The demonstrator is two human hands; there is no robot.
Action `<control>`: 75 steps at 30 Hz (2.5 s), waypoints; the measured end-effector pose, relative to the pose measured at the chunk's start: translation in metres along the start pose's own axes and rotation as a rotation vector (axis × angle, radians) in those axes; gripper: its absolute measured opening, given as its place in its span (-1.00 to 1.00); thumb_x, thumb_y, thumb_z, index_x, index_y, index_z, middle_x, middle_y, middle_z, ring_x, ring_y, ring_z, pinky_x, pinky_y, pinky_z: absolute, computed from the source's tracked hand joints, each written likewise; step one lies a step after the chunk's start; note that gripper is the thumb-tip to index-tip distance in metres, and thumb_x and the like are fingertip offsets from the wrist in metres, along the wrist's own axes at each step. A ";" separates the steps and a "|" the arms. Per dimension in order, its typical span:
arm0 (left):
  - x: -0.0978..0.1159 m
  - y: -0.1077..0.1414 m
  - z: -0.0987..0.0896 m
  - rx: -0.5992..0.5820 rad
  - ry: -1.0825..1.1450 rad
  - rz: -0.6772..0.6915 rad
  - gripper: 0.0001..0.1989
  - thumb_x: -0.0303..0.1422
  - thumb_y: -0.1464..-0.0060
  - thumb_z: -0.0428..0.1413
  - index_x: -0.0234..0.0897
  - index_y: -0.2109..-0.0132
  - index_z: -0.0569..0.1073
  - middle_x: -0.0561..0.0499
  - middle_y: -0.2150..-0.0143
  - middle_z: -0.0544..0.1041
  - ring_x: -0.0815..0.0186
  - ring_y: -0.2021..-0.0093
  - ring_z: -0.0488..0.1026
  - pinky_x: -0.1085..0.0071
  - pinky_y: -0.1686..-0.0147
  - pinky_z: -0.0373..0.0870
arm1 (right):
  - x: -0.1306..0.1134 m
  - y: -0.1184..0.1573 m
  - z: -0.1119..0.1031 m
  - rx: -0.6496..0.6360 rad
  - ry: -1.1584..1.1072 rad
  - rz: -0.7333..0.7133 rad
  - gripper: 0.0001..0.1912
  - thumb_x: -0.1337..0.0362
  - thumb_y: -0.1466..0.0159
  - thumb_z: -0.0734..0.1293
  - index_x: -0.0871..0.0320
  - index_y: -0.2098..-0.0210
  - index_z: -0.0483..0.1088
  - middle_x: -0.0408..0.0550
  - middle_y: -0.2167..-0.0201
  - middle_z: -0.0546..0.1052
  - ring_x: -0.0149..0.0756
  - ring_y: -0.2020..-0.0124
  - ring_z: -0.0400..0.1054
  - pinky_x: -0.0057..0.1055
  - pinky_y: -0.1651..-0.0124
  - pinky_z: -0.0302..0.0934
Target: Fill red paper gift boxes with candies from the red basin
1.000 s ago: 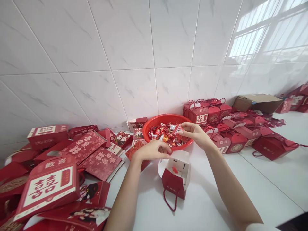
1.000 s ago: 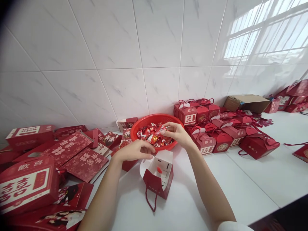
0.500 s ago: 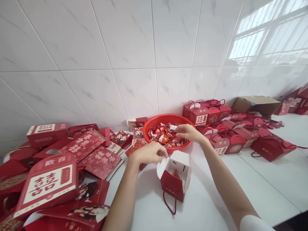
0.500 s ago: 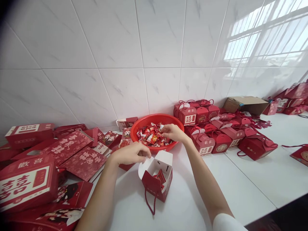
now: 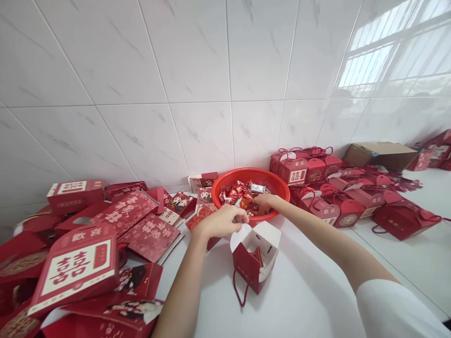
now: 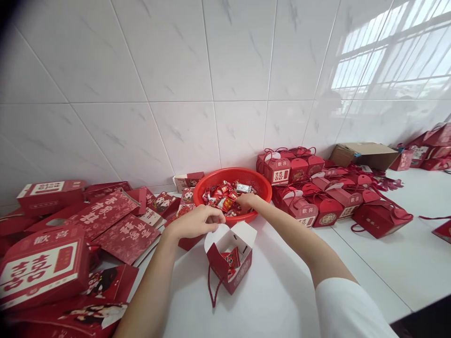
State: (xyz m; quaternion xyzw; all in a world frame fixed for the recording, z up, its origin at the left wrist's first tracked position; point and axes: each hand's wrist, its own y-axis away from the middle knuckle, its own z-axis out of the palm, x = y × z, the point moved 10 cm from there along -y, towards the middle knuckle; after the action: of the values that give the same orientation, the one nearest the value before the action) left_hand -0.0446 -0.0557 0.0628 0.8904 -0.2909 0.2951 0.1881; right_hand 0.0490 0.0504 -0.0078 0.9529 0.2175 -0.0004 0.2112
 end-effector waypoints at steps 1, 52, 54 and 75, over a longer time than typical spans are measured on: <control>-0.001 -0.001 0.000 0.004 0.003 -0.001 -0.78 -0.48 0.03 0.03 -0.28 0.22 0.52 0.04 0.38 0.50 0.28 0.33 0.45 0.43 0.34 0.29 | -0.001 -0.001 0.000 0.018 0.012 0.012 -0.68 0.39 -0.05 0.46 0.20 0.16 0.53 0.16 0.11 0.58 0.11 0.02 0.46 -0.15 0.01 0.30; -0.003 0.014 0.004 -0.149 -0.112 -0.023 -0.33 -0.29 0.11 0.26 -0.13 -0.22 0.45 0.02 -0.23 0.48 0.12 -0.08 0.45 0.41 0.05 0.34 | 0.049 -0.004 0.008 -0.064 -0.261 0.034 -0.76 0.37 0.16 0.53 0.22 0.46 0.52 -0.04 0.46 0.56 -0.18 0.39 0.46 -0.39 0.34 0.32; -0.003 0.014 0.004 -0.164 -0.102 -0.018 -0.31 -0.33 0.14 0.27 -0.13 -0.22 0.44 0.03 -0.24 0.47 0.11 -0.10 0.44 0.41 0.01 0.33 | 0.047 0.000 0.005 -0.037 -0.356 -0.022 -0.78 0.39 0.14 0.49 0.22 0.44 0.52 -0.07 0.47 0.56 -0.23 0.40 0.45 -0.43 0.36 0.31; 0.000 0.014 0.008 -0.180 -0.120 0.010 -0.25 -0.38 0.19 0.26 -0.17 -0.25 0.40 -0.02 -0.25 0.46 0.05 -0.15 0.42 0.39 -0.04 0.32 | 0.009 0.113 -0.061 0.555 -1.269 -0.524 -0.66 0.20 -0.04 0.51 0.17 0.24 0.43 -0.01 0.17 0.53 -0.36 0.32 0.41 -0.46 0.33 0.34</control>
State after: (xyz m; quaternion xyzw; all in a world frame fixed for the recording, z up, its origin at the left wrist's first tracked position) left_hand -0.0505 -0.0703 0.0588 0.8847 -0.3312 0.2149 0.2479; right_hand 0.0986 -0.0138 0.0924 0.7048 0.2658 -0.6565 0.0406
